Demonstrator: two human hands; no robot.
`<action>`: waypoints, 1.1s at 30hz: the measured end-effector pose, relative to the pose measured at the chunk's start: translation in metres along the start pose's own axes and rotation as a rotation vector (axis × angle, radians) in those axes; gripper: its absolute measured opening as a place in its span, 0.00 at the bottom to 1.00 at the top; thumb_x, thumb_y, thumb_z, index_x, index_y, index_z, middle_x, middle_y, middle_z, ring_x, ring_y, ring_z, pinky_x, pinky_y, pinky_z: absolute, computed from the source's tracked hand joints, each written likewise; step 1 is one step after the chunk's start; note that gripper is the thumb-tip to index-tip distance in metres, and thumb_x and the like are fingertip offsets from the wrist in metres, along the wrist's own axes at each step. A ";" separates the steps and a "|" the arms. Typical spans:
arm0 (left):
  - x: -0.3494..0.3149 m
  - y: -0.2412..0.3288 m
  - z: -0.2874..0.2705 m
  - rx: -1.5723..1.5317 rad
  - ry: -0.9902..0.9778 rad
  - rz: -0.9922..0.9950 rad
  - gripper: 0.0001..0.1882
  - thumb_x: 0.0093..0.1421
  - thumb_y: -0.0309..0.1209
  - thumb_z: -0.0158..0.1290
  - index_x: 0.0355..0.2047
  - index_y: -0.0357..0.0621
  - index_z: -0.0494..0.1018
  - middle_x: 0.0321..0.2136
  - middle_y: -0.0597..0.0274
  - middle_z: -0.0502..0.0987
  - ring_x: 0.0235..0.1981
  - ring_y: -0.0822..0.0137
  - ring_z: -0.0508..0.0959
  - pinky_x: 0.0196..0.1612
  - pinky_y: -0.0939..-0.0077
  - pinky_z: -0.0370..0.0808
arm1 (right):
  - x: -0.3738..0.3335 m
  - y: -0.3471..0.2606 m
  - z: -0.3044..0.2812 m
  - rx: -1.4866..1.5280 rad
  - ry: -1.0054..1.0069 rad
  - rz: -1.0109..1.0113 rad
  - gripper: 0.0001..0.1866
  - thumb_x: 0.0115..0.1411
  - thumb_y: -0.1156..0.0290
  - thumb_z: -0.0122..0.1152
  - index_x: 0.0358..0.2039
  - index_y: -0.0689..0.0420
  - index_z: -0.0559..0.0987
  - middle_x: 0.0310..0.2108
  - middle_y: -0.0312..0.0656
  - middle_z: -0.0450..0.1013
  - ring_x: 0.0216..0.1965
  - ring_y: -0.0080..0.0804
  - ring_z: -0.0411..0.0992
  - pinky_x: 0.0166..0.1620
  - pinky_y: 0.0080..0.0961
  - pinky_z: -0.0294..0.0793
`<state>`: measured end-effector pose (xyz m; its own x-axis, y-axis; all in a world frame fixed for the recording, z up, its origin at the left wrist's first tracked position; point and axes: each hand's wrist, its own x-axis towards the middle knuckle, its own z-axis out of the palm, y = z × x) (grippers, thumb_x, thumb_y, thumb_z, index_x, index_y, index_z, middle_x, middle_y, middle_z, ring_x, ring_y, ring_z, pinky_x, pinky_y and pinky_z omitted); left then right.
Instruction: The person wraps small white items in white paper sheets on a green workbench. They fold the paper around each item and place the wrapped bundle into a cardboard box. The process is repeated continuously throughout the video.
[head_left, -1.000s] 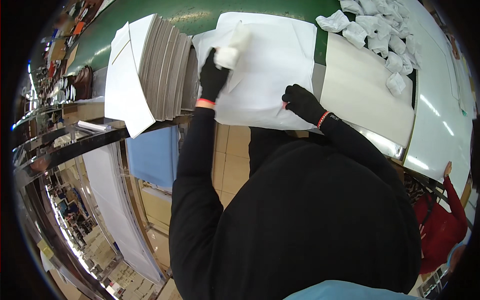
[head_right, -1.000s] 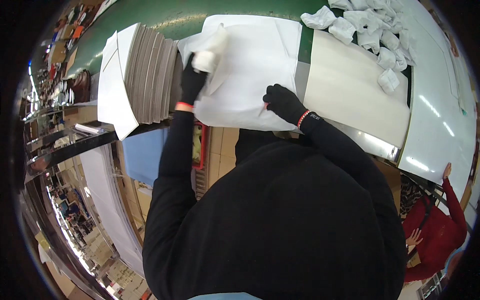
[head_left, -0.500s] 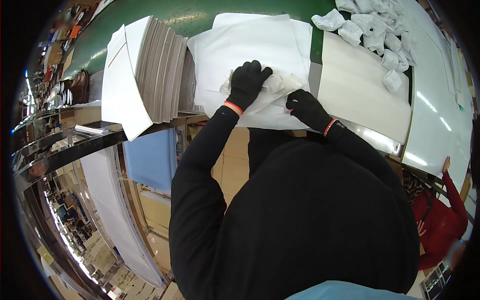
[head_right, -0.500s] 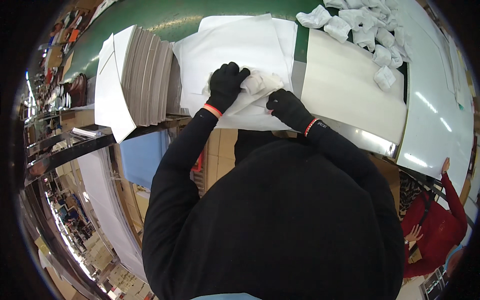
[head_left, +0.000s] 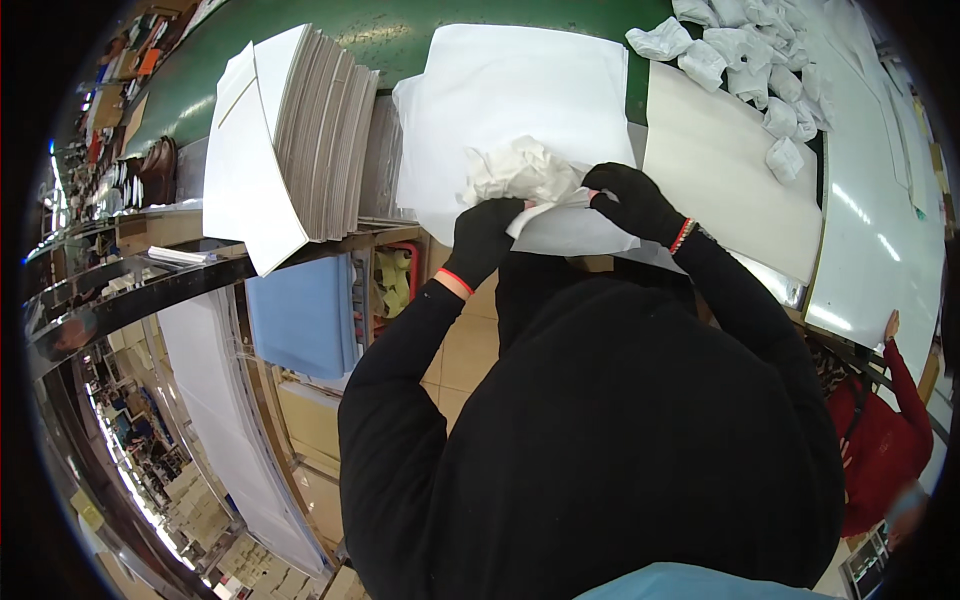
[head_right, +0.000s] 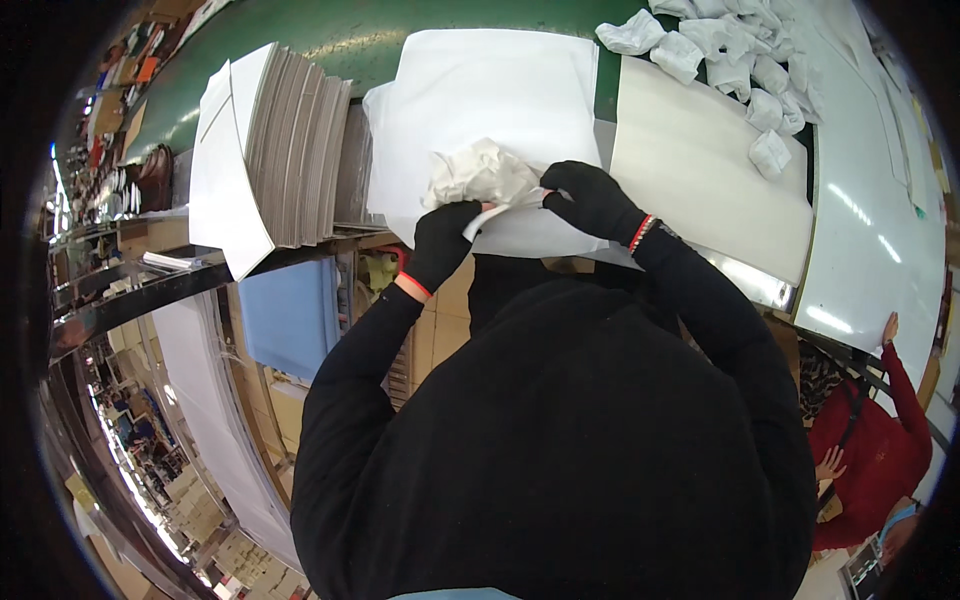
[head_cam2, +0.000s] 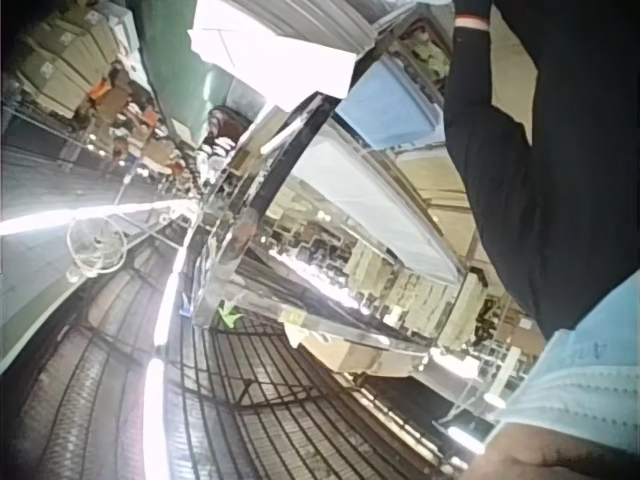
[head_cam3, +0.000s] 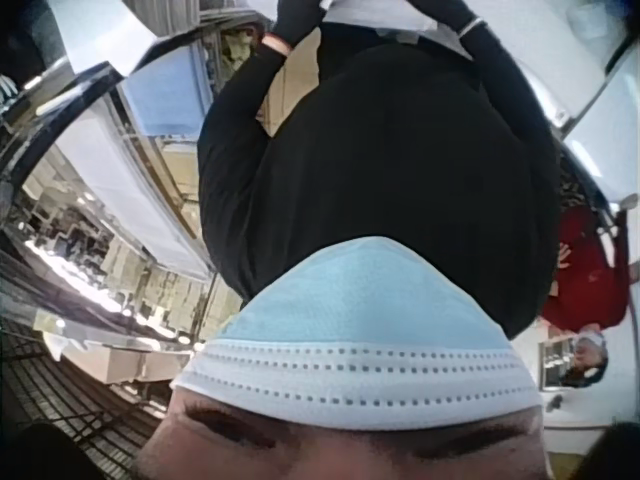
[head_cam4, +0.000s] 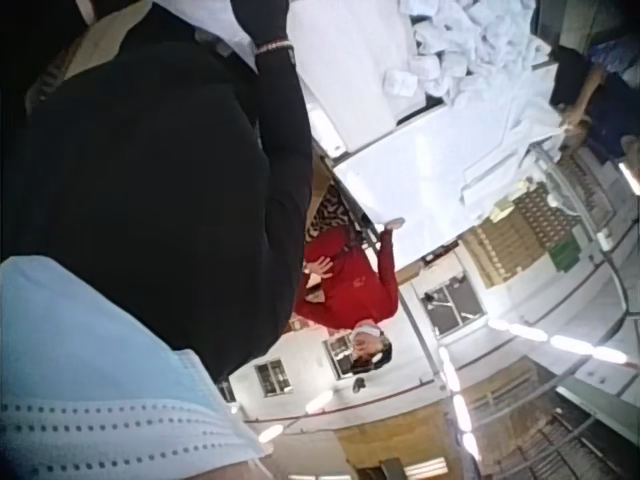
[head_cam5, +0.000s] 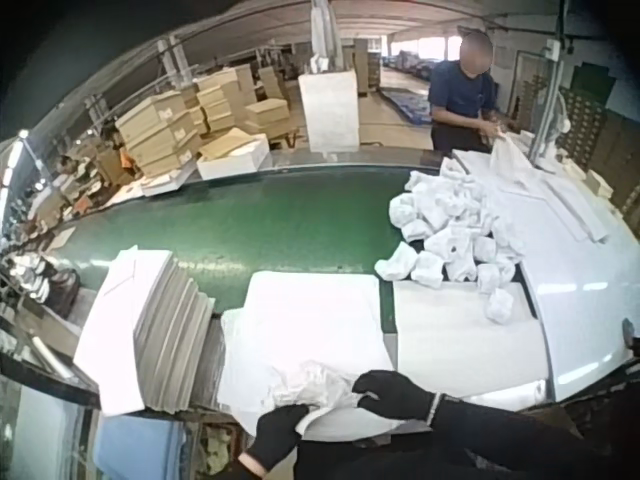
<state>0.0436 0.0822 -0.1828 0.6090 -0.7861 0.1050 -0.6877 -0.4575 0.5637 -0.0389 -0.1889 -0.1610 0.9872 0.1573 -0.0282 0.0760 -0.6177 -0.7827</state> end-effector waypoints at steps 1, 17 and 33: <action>0.007 0.010 -0.005 -0.075 -0.057 -0.109 0.14 0.56 0.39 0.56 0.40 0.47 0.77 0.34 0.55 0.79 0.37 0.54 0.79 0.37 0.65 0.74 | -0.004 -0.004 -0.006 0.019 -0.004 0.046 0.17 0.50 0.72 0.64 0.41 0.59 0.75 0.44 0.48 0.72 0.47 0.47 0.70 0.50 0.35 0.70; 0.065 0.019 -0.013 0.051 0.106 -0.035 0.33 0.47 0.42 0.62 0.53 0.46 0.67 0.39 0.52 0.75 0.40 0.55 0.76 0.44 0.62 0.71 | 0.025 0.029 0.053 -0.317 0.139 -0.207 0.36 0.46 0.67 0.70 0.56 0.57 0.68 0.58 0.46 0.64 0.58 0.43 0.63 0.60 0.35 0.62; 0.100 -0.038 -0.013 -0.432 -0.261 -0.317 0.34 0.51 0.51 0.61 0.50 0.39 0.69 0.41 0.50 0.77 0.45 0.56 0.76 0.50 0.69 0.69 | 0.050 0.002 0.023 -0.656 0.005 -0.214 0.38 0.46 0.56 0.70 0.56 0.56 0.67 0.54 0.46 0.66 0.60 0.45 0.60 0.65 0.56 0.42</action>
<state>0.1358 0.0269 -0.1828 0.6036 -0.7399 -0.2970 -0.2316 -0.5192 0.8227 0.0073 -0.1646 -0.1780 0.9414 0.3252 0.0892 0.3372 -0.9124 -0.2322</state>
